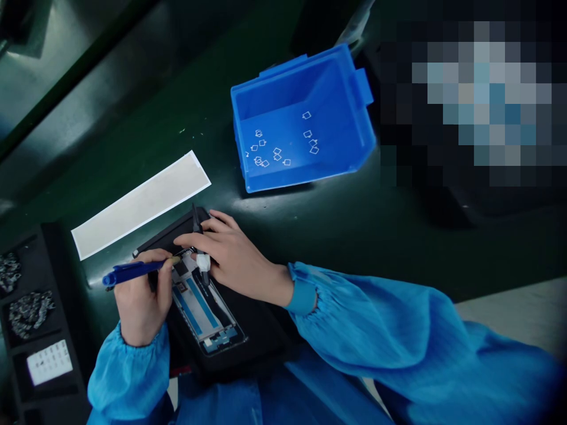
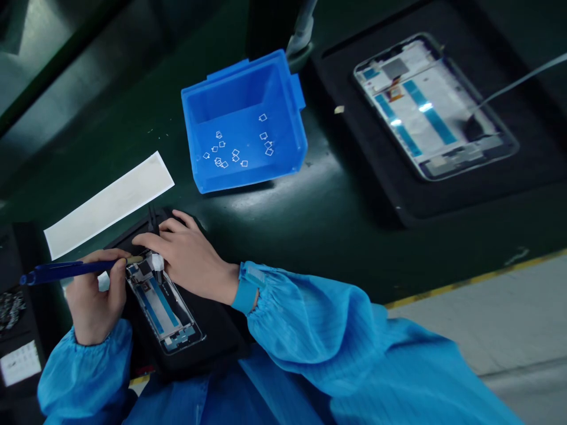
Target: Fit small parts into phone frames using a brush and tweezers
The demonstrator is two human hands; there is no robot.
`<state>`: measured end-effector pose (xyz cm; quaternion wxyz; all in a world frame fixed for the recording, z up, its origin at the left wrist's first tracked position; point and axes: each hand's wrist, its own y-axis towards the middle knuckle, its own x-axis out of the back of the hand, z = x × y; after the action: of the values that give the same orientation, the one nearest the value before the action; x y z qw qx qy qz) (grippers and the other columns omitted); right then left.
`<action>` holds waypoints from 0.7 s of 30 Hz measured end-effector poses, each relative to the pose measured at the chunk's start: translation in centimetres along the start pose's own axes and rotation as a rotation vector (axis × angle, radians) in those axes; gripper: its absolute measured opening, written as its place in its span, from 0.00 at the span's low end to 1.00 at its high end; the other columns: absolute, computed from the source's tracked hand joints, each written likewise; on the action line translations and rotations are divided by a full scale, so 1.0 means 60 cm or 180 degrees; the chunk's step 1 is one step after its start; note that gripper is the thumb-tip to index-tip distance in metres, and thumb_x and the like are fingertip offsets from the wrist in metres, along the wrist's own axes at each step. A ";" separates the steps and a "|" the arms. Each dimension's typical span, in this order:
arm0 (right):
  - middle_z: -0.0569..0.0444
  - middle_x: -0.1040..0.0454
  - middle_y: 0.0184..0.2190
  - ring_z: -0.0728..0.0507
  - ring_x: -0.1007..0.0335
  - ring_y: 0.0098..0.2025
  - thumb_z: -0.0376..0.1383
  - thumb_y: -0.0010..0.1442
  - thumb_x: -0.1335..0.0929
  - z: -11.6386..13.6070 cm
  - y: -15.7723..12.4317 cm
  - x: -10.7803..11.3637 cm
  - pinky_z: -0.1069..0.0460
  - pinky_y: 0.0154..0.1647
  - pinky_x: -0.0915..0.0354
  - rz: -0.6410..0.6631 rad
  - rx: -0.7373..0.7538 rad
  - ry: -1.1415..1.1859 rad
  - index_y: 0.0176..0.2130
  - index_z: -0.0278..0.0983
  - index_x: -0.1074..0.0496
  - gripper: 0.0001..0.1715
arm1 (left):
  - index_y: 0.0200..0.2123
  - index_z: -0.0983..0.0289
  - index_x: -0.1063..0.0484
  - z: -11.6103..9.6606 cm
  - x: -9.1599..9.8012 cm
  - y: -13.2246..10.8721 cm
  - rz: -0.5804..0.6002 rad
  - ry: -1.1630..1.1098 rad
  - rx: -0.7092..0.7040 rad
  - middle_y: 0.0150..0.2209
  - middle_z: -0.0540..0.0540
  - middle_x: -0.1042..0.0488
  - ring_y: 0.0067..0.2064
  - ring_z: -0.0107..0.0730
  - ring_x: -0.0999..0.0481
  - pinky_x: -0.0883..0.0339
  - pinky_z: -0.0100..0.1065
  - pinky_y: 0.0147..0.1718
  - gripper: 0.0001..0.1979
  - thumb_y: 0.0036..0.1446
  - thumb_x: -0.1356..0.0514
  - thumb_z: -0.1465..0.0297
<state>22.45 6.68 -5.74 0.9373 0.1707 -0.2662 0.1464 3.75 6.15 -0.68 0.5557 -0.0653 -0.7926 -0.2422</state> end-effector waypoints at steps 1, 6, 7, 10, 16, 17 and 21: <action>0.53 0.23 0.45 0.41 0.34 0.53 0.21 0.62 0.38 0.000 0.000 0.000 0.37 0.68 0.51 0.0000 -0.0006 -0.0001 0.56 0.40 0.31 0.26 | 0.38 0.60 0.31 0.000 0.000 0.000 -0.0004 -0.0001 0.0014 0.35 0.52 0.21 0.38 0.32 0.20 0.29 0.32 0.39 0.02 0.62 0.41 0.72; 0.52 0.23 0.45 0.41 0.34 0.53 0.21 0.62 0.37 0.000 0.000 -0.001 0.38 0.68 0.51 -0.0020 0.0019 -0.0024 0.56 0.38 0.31 0.26 | 0.38 0.60 0.31 -0.001 0.000 0.002 0.0013 -0.0023 0.0014 0.35 0.52 0.20 0.38 0.32 0.20 0.28 0.32 0.39 0.02 0.62 0.41 0.72; 0.52 0.23 0.45 0.41 0.34 0.53 0.21 0.62 0.37 -0.001 0.000 -0.001 0.37 0.68 0.51 -0.0015 0.0016 -0.0025 0.56 0.38 0.31 0.26 | 0.38 0.60 0.32 -0.001 -0.001 0.002 0.0020 -0.0021 0.0007 0.35 0.52 0.20 0.38 0.32 0.20 0.28 0.32 0.39 0.02 0.62 0.41 0.72; 0.52 0.23 0.46 0.41 0.34 0.53 0.21 0.62 0.38 -0.001 0.000 -0.001 0.36 0.68 0.50 0.0013 -0.0017 -0.0007 0.56 0.40 0.31 0.26 | 0.38 0.60 0.31 0.000 -0.001 0.001 0.0036 0.0015 0.0012 0.35 0.52 0.20 0.38 0.33 0.19 0.28 0.32 0.38 0.02 0.62 0.41 0.72; 0.51 0.22 0.45 0.40 0.34 0.53 0.20 0.61 0.37 -0.001 0.000 -0.001 0.35 0.68 0.51 0.0032 0.0012 0.0006 0.57 0.38 0.31 0.28 | 0.39 0.60 0.31 -0.001 -0.001 0.003 0.0057 0.0126 -0.0084 0.35 0.52 0.20 0.37 0.33 0.19 0.28 0.32 0.37 0.02 0.62 0.42 0.71; 0.51 0.23 0.45 0.40 0.35 0.53 0.20 0.60 0.37 -0.001 0.000 -0.001 0.35 0.69 0.51 0.0033 0.0020 0.0001 0.57 0.38 0.31 0.28 | 0.39 0.60 0.31 -0.002 -0.001 0.004 0.0051 0.0141 -0.0126 0.35 0.52 0.20 0.37 0.32 0.19 0.28 0.31 0.36 0.02 0.62 0.42 0.72; 0.50 0.23 0.45 0.40 0.35 0.53 0.20 0.60 0.38 -0.002 -0.001 -0.001 0.34 0.69 0.51 0.0043 0.0007 0.0009 0.57 0.38 0.31 0.29 | 0.38 0.60 0.31 -0.004 -0.003 0.005 0.0061 0.0168 -0.0251 0.34 0.51 0.20 0.35 0.30 0.20 0.29 0.30 0.35 0.03 0.62 0.42 0.73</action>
<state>22.46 6.65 -5.87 0.9365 0.1697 -0.2659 0.1532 4.13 6.29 -0.68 0.5757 -0.0884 -0.7669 -0.2696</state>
